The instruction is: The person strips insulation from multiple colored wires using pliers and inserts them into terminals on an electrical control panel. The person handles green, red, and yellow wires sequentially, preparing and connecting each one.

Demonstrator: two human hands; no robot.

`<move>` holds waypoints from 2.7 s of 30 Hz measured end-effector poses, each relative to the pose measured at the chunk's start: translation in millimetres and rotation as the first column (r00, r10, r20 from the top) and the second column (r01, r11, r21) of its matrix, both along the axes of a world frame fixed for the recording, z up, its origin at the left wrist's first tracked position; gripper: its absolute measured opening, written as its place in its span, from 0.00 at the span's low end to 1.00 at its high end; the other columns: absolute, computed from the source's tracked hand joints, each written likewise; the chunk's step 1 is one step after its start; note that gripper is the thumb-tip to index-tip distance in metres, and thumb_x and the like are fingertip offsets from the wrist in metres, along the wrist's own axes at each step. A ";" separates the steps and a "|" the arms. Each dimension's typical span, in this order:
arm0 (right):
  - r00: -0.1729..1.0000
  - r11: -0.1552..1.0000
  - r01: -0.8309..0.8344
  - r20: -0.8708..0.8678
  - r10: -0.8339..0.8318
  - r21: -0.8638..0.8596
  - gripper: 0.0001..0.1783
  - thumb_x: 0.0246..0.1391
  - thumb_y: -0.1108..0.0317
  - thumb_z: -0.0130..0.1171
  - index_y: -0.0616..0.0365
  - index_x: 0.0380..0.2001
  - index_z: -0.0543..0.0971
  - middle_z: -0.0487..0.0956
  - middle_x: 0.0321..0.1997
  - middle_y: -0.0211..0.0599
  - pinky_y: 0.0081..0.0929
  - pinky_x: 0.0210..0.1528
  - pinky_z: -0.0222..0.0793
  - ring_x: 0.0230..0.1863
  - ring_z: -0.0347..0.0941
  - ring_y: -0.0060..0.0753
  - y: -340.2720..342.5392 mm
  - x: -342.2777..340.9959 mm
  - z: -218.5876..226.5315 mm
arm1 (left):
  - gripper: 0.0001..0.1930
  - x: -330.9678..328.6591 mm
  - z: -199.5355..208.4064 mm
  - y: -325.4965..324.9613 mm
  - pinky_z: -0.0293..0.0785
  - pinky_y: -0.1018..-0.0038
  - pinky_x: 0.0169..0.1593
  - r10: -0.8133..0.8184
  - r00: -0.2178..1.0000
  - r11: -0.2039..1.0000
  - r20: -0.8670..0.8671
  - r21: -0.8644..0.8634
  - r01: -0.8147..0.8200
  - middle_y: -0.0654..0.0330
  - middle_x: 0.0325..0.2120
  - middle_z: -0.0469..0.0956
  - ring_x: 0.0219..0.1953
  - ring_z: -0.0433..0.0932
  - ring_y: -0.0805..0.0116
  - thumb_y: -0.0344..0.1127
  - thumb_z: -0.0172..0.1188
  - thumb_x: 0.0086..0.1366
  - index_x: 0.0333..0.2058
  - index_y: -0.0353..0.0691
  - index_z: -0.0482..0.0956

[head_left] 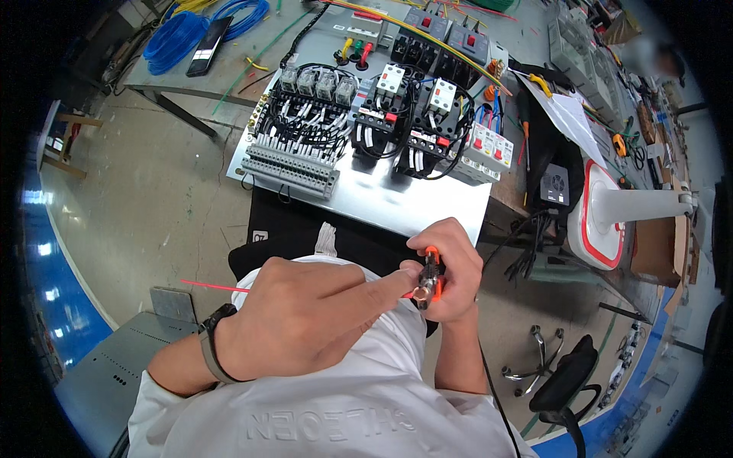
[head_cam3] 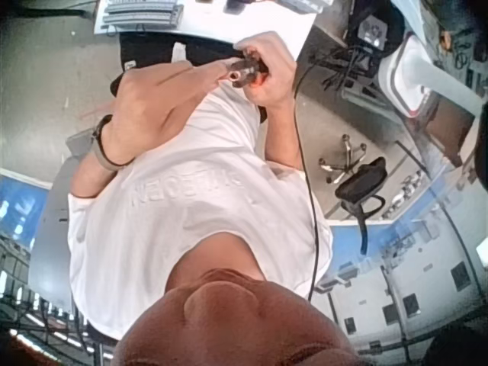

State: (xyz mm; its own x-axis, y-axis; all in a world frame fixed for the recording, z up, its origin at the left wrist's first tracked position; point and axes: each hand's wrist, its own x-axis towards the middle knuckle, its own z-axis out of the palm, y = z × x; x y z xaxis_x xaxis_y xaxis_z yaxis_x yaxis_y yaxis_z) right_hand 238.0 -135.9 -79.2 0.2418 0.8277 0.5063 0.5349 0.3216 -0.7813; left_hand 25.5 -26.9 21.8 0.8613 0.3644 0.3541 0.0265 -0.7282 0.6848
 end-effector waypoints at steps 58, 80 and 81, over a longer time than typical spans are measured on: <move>0.760 0.967 0.026 -0.623 -0.184 -0.254 0.21 0.62 0.65 0.60 0.71 0.51 0.75 0.81 0.42 0.54 0.53 0.54 0.81 0.44 0.82 0.49 93.8 59.8 79.8 | 0.08 24.8 -17.8 151.5 0.80 0.79 0.29 0.278 0.935 0.469 -0.219 -0.819 -0.331 0.57 0.30 0.87 0.30 0.86 0.77 0.26 0.65 0.74 0.49 0.29 0.85; 0.690 0.959 0.003 -0.693 -0.206 -0.283 0.29 0.57 0.51 0.75 0.72 0.42 0.83 0.86 0.38 0.56 0.50 0.49 0.84 0.42 0.85 0.52 104.1 66.4 82.4 | 0.14 -2.2 -87.8 351.6 0.79 0.65 0.38 0.536 0.769 0.823 -0.349 0.014 -0.568 0.51 0.36 0.82 0.33 0.83 0.63 0.31 0.64 0.70 0.51 0.32 0.86; 0.695 0.957 0.005 -0.687 -0.211 -0.289 0.29 0.58 0.51 0.74 0.72 0.42 0.83 0.86 0.38 0.56 0.50 0.49 0.84 0.42 0.85 0.52 104.4 66.3 83.4 | 0.15 0.7 -94.7 361.2 0.79 0.63 0.39 0.546 0.765 0.822 -0.340 0.046 -0.567 0.49 0.36 0.83 0.34 0.83 0.60 0.31 0.65 0.69 0.51 0.32 0.86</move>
